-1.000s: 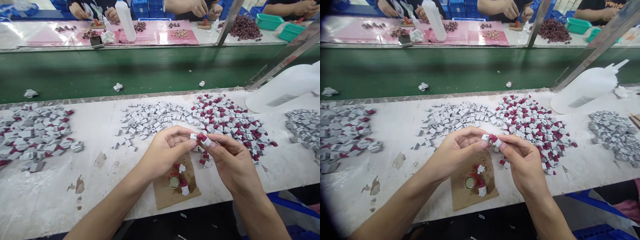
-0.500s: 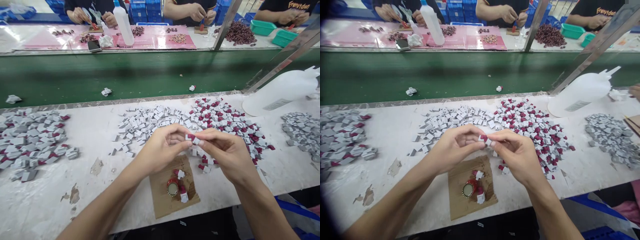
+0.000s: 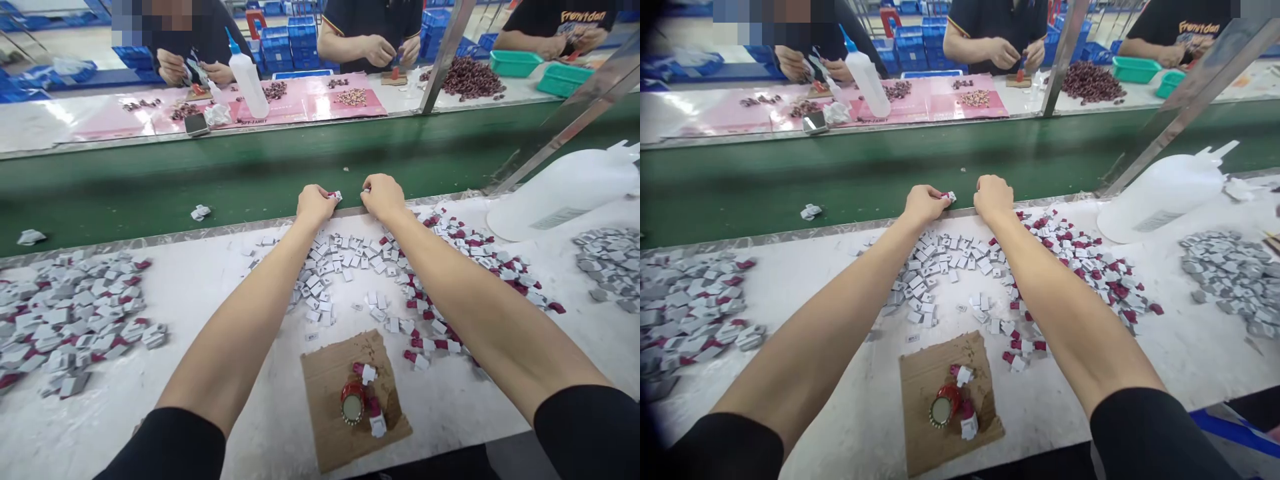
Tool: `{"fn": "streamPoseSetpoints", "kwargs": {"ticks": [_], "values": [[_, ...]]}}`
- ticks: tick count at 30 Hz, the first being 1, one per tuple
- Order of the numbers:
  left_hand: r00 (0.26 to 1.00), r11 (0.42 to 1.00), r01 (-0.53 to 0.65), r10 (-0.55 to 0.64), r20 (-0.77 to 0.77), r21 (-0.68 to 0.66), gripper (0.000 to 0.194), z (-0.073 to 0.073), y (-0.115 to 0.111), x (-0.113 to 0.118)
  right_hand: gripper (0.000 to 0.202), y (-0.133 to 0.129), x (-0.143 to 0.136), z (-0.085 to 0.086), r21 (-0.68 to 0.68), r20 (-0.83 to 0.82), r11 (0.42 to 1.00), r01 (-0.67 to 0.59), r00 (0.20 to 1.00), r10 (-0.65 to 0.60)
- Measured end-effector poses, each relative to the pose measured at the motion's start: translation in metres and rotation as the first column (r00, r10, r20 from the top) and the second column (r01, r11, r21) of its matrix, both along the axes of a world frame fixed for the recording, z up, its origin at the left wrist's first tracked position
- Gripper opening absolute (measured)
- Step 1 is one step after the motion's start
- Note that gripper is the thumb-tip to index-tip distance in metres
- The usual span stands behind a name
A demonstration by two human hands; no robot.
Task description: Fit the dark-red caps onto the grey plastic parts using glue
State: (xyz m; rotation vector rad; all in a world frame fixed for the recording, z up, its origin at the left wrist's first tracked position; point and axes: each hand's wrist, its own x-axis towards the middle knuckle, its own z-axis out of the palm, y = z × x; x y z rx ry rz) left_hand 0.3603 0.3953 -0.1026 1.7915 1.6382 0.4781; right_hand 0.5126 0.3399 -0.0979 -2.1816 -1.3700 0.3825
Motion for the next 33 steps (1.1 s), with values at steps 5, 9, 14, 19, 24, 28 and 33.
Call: {"fn": "streamPoseSetpoints", "kwargs": {"ticks": [5, 9, 14, 19, 24, 28, 33], "values": [[0.994, 0.988, 0.09, -0.081, -0.073, 0.127, 0.039, 0.017, -0.03, -0.021, 0.032, -0.022, -0.002, 0.013, 0.144, -0.065, 0.982, -0.126, 0.989, 0.136], [0.888, 0.863, 0.46, -0.442, -0.127, 0.208, 0.031, 0.03, -0.082, -0.045, 0.023, -0.084, -0.002, 0.036, 0.291, -0.154, 0.942, -0.168, 0.963, 0.22], [0.782, 0.751, 0.622, -0.58, -0.228, 0.224, 0.016, 0.016, -0.121, -0.052, 0.029, -0.187, -0.019, 0.049, 0.295, -0.511, 0.951, -0.098, 0.825, 0.243], [0.828, 0.796, 0.56, -0.535, -0.166, 0.231, 0.007, 0.017, -0.125, -0.043, 0.01, -0.266, -0.045, 0.045, 0.047, -0.742, 0.966, -0.255, 0.638, 0.205], [0.842, 0.88, 0.473, -0.464, 0.276, 0.037, 0.012, 0.037, -0.136, -0.063, 0.006, -0.317, -0.062, 0.029, -0.022, -0.719, 0.983, -0.18, 0.686, 0.11], [0.667, 0.791, 0.483, -0.055, 0.743, -0.375, 0.021, 0.045, -0.159, -0.088, 0.008, -0.339, -0.063, 0.015, -0.045, -0.714, 0.993, -0.106, 0.699, 0.042], [0.595, 0.688, 0.474, 0.21, 0.776, -0.549, 0.021, 0.038, -0.187, -0.107, 0.011, -0.349, -0.058, 0.008, 0.066, -0.471, 0.98, -0.189, 0.86, 0.198]]}}
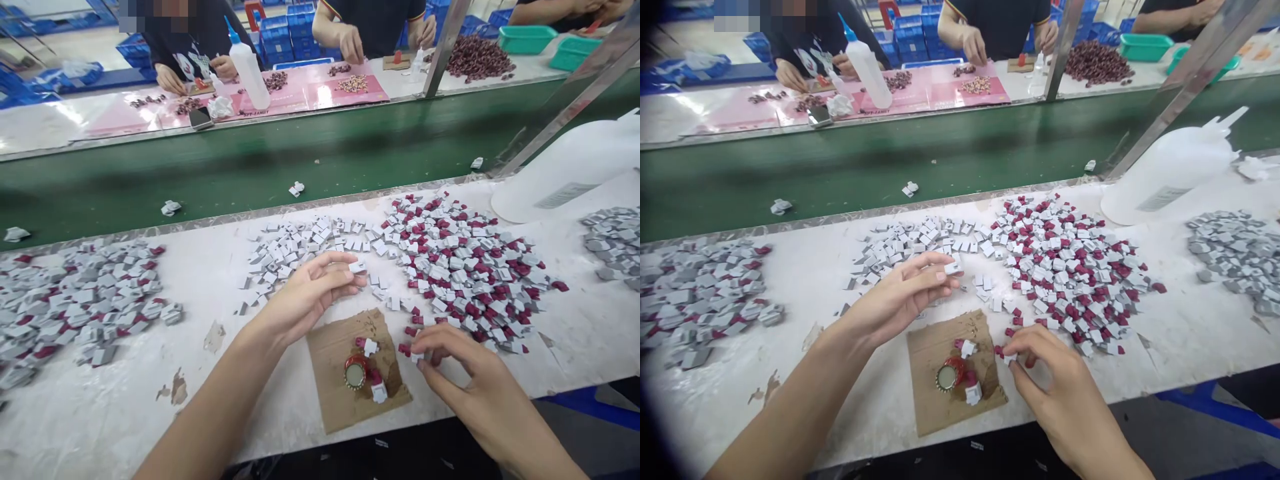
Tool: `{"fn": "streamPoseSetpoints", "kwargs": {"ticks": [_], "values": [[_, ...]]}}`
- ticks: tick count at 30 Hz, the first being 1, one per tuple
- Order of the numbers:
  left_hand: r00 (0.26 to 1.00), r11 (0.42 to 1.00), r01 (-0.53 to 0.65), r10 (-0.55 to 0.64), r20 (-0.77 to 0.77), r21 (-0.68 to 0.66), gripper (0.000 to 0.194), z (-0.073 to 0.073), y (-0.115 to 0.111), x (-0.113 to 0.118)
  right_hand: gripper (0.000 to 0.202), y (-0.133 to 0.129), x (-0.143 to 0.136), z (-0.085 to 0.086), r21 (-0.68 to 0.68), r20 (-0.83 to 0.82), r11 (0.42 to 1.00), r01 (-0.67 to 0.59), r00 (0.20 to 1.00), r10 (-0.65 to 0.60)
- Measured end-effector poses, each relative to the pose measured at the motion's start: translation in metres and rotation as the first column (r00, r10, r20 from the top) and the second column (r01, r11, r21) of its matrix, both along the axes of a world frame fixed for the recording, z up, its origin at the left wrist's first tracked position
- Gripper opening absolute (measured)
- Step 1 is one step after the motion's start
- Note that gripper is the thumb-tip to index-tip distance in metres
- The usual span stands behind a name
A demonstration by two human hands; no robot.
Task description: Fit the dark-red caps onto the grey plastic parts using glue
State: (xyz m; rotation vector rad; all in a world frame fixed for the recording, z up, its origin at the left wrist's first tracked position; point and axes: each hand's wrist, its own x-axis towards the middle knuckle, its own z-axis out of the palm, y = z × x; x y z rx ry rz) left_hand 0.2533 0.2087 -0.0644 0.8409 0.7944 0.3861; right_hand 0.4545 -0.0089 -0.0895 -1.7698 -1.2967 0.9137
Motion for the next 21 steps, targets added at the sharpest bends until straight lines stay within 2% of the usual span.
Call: {"fn": "streamPoseSetpoints", "kwargs": {"ticks": [3, 7, 9, 11, 13, 15, 21], "values": [[0.999, 1.0, -0.024, 0.025, -0.041, 0.013, 0.016, -0.004, -0.012, -0.011, 0.018, -0.006, -0.003, -0.002, 0.089, 0.155, 0.996, -0.028, 0.988, 0.014], [0.979, 0.964, 0.032, 0.022, -0.2, 0.263, 0.017, -0.006, -0.031, -0.027, 0.018, -0.013, -0.009, -0.005, 0.176, 0.194, 0.983, -0.046, 0.981, 0.011], [0.943, 0.902, 0.091, 0.058, -0.327, 0.422, 0.013, -0.007, -0.043, -0.033, 0.016, -0.013, -0.011, -0.003, 0.194, 0.168, 0.981, -0.025, 0.986, -0.008], [0.885, 0.801, 0.176, 0.127, -0.449, 0.573, 0.006, -0.008, -0.057, -0.038, 0.014, -0.013, -0.015, 0.001, 0.187, 0.116, 0.982, 0.009, 0.993, -0.031], [0.828, 0.695, 0.264, 0.191, -0.527, 0.668, 0.012, -0.011, -0.07, -0.042, 0.014, -0.011, -0.023, 0.005, 0.177, 0.05, 0.984, 0.036, 0.998, -0.045], [0.802, 0.637, 0.305, 0.23, -0.552, 0.708, 0.019, -0.014, -0.079, -0.044, 0.014, -0.009, -0.033, 0.01, 0.184, -0.006, 0.982, 0.032, 1.0, -0.031], [0.793, 0.625, 0.303, 0.254, -0.554, 0.72, 0.021, -0.024, -0.089, -0.047, 0.016, -0.002, -0.058, 0.013, 0.2, -0.051, 0.977, -0.078, 0.995, 0.09]]}}
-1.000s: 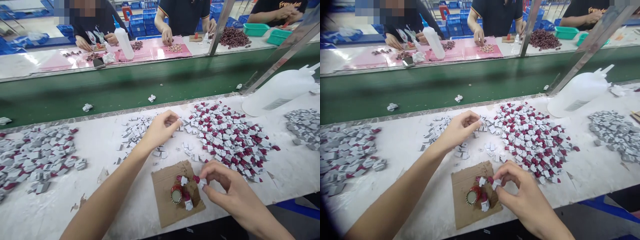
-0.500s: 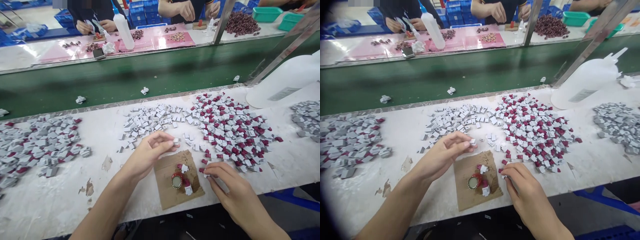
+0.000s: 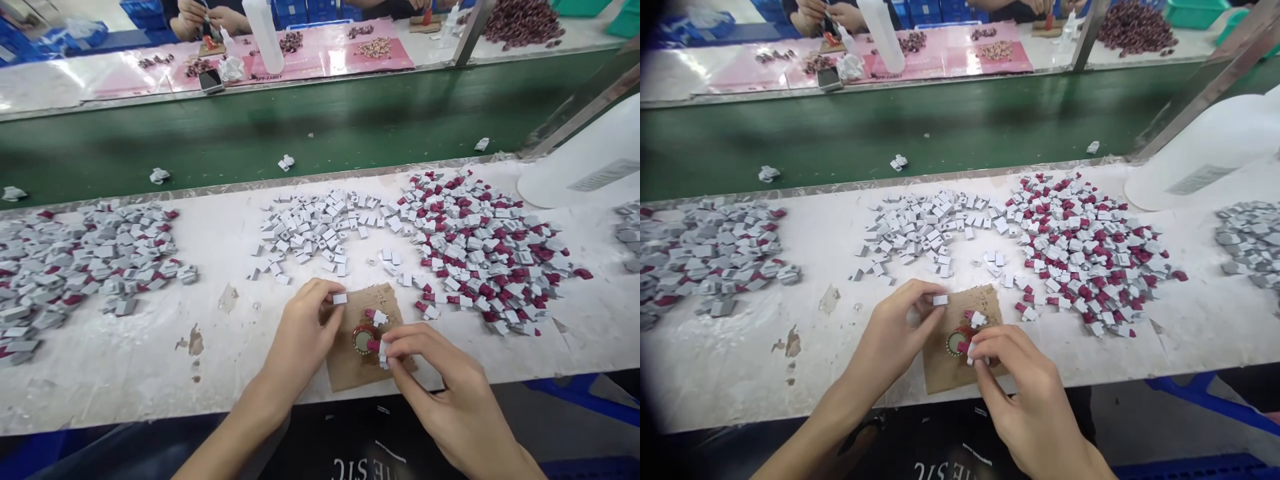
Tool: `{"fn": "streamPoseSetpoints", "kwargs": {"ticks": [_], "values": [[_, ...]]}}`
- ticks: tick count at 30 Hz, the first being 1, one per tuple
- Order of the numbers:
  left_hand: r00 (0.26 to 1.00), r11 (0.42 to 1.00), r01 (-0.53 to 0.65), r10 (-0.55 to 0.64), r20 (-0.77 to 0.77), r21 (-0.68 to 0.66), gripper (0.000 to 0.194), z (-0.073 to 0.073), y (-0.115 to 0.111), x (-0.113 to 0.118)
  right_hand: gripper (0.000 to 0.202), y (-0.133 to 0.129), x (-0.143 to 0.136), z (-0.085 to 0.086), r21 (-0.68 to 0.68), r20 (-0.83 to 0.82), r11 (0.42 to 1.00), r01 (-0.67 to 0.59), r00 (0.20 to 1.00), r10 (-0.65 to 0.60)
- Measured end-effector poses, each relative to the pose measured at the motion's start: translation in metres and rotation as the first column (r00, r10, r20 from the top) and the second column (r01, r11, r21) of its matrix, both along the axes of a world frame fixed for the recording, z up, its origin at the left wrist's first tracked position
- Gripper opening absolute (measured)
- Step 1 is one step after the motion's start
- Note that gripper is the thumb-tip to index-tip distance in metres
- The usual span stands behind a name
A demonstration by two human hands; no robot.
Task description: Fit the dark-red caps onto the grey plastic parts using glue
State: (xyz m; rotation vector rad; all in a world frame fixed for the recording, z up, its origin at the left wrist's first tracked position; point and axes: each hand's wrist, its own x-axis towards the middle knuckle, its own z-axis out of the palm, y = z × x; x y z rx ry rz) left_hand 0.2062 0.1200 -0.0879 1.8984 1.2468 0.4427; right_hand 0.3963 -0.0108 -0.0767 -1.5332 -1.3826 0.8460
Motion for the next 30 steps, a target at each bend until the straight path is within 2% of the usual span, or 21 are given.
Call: {"fn": "streamPoseSetpoints", "kwargs": {"ticks": [7, 12, 14, 16, 19, 22, 24, 26, 30], "values": [[0.999, 0.999, 0.034, -0.034, -0.009, 0.019, 0.019, -0.004, 0.002, 0.001, 0.018, 0.002, 0.0, -0.001, -0.012, 0.043, 0.999, -0.039, 0.998, 0.039], [0.999, 0.999, 0.044, -0.044, -0.024, -0.005, 0.015, 0.003, 0.004, 0.003, 0.018, 0.003, 0.0, 0.004, -0.044, 0.023, 0.998, -0.042, 0.999, 0.043], [0.999, 0.999, 0.031, -0.031, 0.005, -0.043, 0.011, 0.009, 0.006, 0.005, 0.017, 0.004, 0.002, 0.006, -0.07, -0.028, 0.997, -0.032, 0.999, 0.03], [0.996, 0.989, 0.028, -0.014, 0.093, -0.144, 0.006, 0.014, 0.009, 0.009, 0.015, 0.008, 0.008, 0.007, -0.098, -0.119, 0.995, 0.016, 0.992, -0.028], [0.946, 0.928, 0.086, 0.037, 0.321, -0.363, 0.012, 0.021, 0.015, 0.019, 0.012, 0.018, 0.022, 0.007, -0.13, -0.316, 0.982, 0.138, 0.933, -0.173], [0.868, 0.848, 0.175, 0.107, 0.486, -0.5, 0.022, 0.026, 0.019, 0.033, 0.013, 0.031, 0.035, 0.008, -0.16, -0.511, 0.957, 0.241, 0.809, -0.289], [0.826, 0.81, 0.227, 0.133, 0.547, -0.54, 0.027, 0.029, 0.02, 0.042, 0.015, 0.038, 0.041, 0.01, -0.195, -0.595, 0.941, 0.277, 0.729, -0.338], [0.789, 0.781, 0.282, 0.142, 0.598, -0.557, 0.03, 0.031, 0.02, 0.049, 0.016, 0.042, 0.043, 0.01, -0.218, -0.634, 0.932, 0.289, 0.685, -0.36], [0.765, 0.76, 0.318, 0.147, 0.627, -0.567, 0.029, 0.03, 0.019, 0.056, 0.014, 0.043, 0.043, 0.007, -0.191, -0.62, 0.924, 0.33, 0.689, -0.374]]}}
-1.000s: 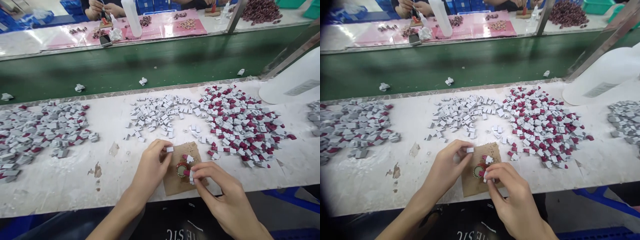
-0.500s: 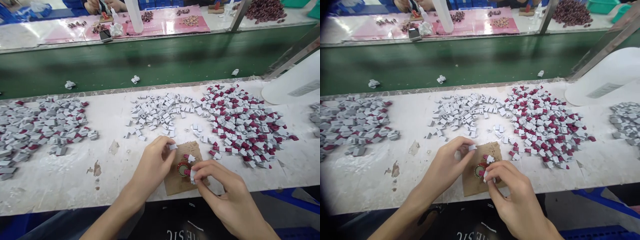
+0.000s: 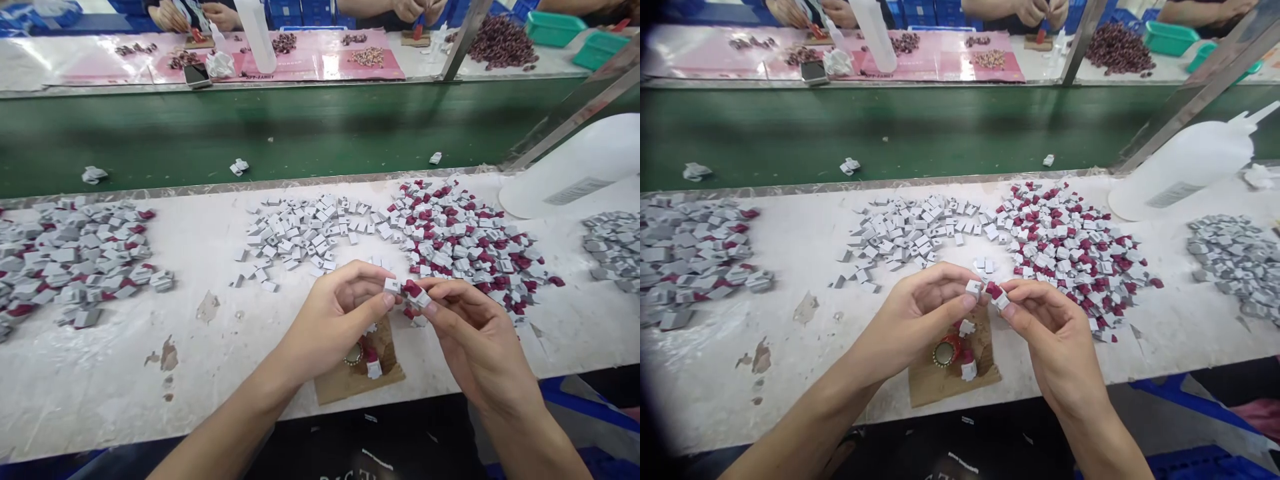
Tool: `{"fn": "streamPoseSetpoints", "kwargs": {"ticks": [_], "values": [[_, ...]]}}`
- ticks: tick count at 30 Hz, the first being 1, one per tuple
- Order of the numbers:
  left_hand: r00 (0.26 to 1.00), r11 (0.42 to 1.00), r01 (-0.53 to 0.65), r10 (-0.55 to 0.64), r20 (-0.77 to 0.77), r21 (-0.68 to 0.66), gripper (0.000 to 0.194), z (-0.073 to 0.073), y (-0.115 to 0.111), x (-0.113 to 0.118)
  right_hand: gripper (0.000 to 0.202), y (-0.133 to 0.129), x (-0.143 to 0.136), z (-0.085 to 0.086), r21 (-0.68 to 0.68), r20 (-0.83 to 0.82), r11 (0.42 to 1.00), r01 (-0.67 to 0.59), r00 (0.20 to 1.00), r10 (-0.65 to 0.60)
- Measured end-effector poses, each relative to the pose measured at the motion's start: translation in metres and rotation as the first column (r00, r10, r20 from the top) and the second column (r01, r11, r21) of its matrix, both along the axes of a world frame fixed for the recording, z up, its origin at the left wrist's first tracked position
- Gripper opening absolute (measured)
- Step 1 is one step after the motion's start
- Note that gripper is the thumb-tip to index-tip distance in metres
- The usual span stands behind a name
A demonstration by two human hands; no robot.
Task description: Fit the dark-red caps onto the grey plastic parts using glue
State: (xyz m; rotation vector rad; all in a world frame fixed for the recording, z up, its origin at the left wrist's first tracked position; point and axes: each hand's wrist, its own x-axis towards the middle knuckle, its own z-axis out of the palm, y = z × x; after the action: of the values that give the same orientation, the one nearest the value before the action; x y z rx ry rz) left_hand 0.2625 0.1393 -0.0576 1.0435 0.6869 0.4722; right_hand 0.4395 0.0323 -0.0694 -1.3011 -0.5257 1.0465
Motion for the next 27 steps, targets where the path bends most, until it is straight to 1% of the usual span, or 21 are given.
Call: {"fn": "streamPoseSetpoints", "kwargs": {"ticks": [3, 7, 10, 15, 19, 22, 24, 26, 27], "values": [[1.0, 1.0, -0.01, 0.01, -0.024, 0.01, 0.023, -0.003, -0.001, 0.001, 0.014, -0.002, 0.001, -0.003, 0.005, 0.054, 1.0, 0.022, 0.998, -0.022], [0.999, 1.0, -0.003, 0.004, -0.045, 0.027, 0.02, -0.006, -0.002, 0.0, 0.013, -0.003, 0.001, -0.008, 0.013, 0.077, 1.0, 0.001, 0.997, -0.002], [0.998, 0.999, 0.011, -0.009, -0.054, 0.03, 0.017, -0.007, -0.003, 0.0, 0.009, -0.004, 0.002, -0.011, 0.018, 0.106, 0.999, -0.051, 0.993, 0.049], [0.998, 0.998, 0.022, -0.019, -0.06, 0.051, 0.014, -0.007, -0.004, 0.0, 0.015, -0.004, 0.006, -0.012, 0.047, 0.199, 0.987, -0.155, 0.969, 0.143], [0.996, 0.993, 0.061, -0.054, -0.071, 0.105, 0.015, -0.006, 0.001, -0.002, 0.014, 0.003, 0.011, -0.009, 0.039, 0.167, 0.976, -0.214, 0.964, 0.205], [0.992, 0.978, 0.104, -0.088, -0.096, 0.183, 0.011, -0.003, 0.016, 0.0, 0.015, 0.014, 0.015, -0.007, 0.039, 0.145, 0.971, -0.237, 0.963, 0.229], [0.986, 0.942, 0.13, -0.091, -0.137, 0.311, 0.01, 0.001, 0.034, 0.004, 0.014, 0.029, 0.021, -0.003, 0.051, 0.177, 0.967, -0.25, 0.955, 0.238], [0.976, 0.87, 0.162, -0.071, -0.207, 0.466, 0.011, 0.004, 0.06, 0.014, 0.014, 0.053, 0.031, 0.004, 0.024, 0.308, 0.957, -0.289, 0.913, 0.268], [0.971, 0.836, 0.161, -0.039, -0.235, 0.525, 0.012, 0.004, 0.077, 0.021, 0.017, 0.07, 0.038, 0.008, -0.017, 0.415, 0.958, -0.285, 0.87, 0.266]]}}
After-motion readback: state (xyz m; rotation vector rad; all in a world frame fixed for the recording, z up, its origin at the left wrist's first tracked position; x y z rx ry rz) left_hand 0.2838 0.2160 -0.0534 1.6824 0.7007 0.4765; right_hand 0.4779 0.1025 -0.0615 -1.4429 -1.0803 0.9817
